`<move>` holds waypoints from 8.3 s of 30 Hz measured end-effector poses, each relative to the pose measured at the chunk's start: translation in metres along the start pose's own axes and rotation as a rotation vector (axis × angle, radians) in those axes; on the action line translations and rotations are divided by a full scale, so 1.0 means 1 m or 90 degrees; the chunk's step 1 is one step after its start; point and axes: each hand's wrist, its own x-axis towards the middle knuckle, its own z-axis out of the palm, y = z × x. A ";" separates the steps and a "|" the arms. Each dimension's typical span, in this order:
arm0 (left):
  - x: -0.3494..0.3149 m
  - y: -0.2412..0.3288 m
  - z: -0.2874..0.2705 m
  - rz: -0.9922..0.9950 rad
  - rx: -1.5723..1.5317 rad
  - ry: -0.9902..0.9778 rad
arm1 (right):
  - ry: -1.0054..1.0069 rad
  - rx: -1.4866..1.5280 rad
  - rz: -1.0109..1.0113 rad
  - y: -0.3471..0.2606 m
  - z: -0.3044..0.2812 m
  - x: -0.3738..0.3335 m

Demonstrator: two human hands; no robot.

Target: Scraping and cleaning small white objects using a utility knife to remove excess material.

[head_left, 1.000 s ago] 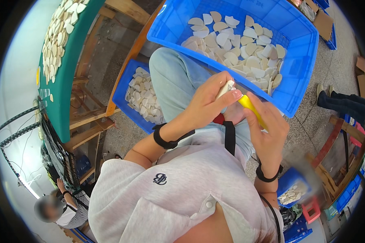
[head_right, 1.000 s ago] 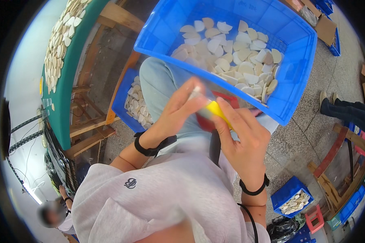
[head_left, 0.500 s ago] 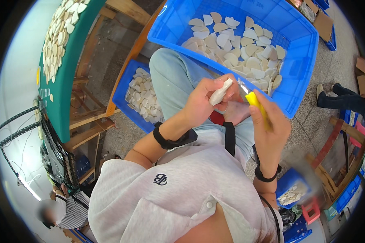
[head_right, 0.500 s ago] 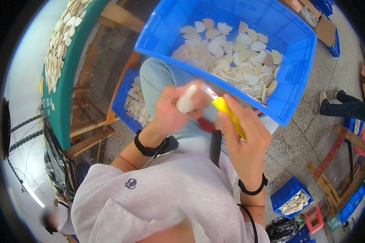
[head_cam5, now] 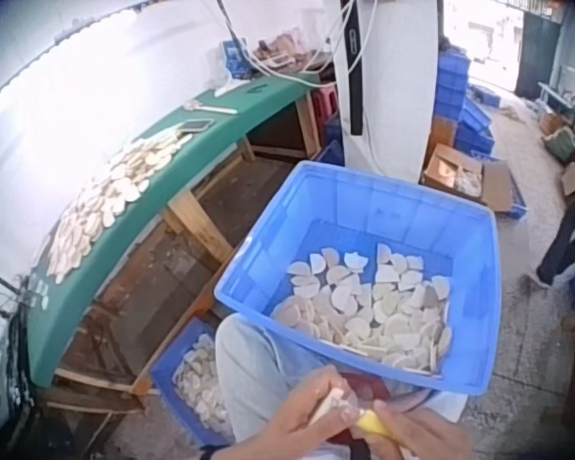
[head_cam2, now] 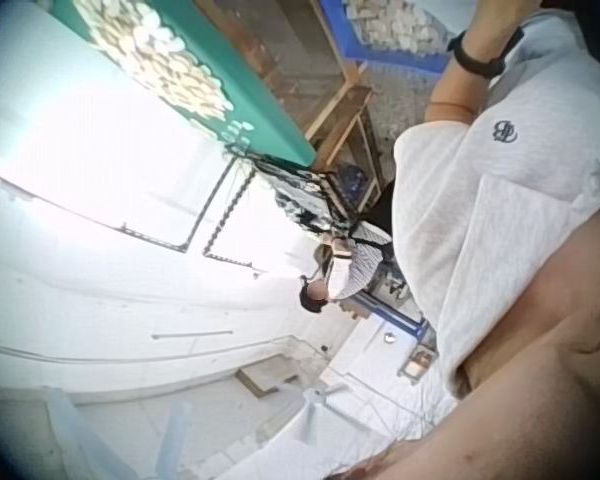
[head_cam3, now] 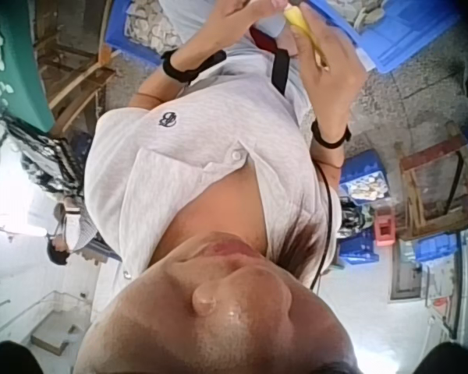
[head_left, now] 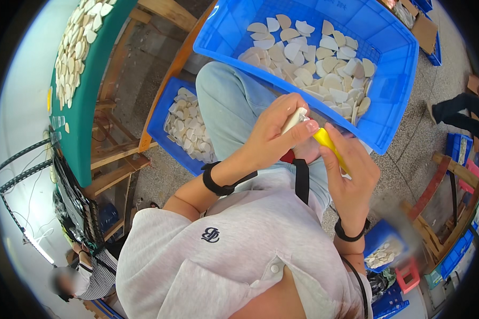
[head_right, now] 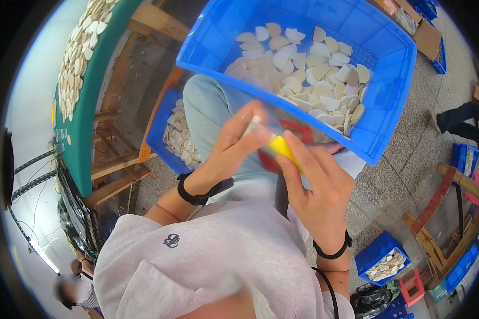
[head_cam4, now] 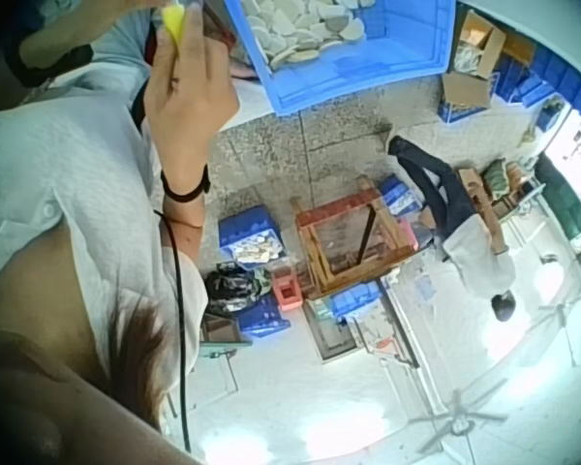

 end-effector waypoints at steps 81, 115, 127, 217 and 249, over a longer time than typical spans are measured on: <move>0.219 -0.063 -0.037 0.164 0.686 -0.298 | 0.243 0.168 0.285 0.070 -0.025 -0.023; 0.099 0.039 0.035 -0.090 -0.177 -0.261 | 0.261 0.428 0.266 0.042 -0.031 0.000; 0.056 0.042 0.010 -0.044 -0.112 -0.198 | 0.264 0.466 0.323 0.021 0.000 0.014; 0.000 0.022 -0.001 0.035 -0.152 -0.053 | -0.011 0.031 -0.006 -0.003 -0.008 -0.005; 0.002 0.017 0.001 0.158 0.055 0.034 | -0.003 -0.212 -0.073 -0.006 -0.006 -0.008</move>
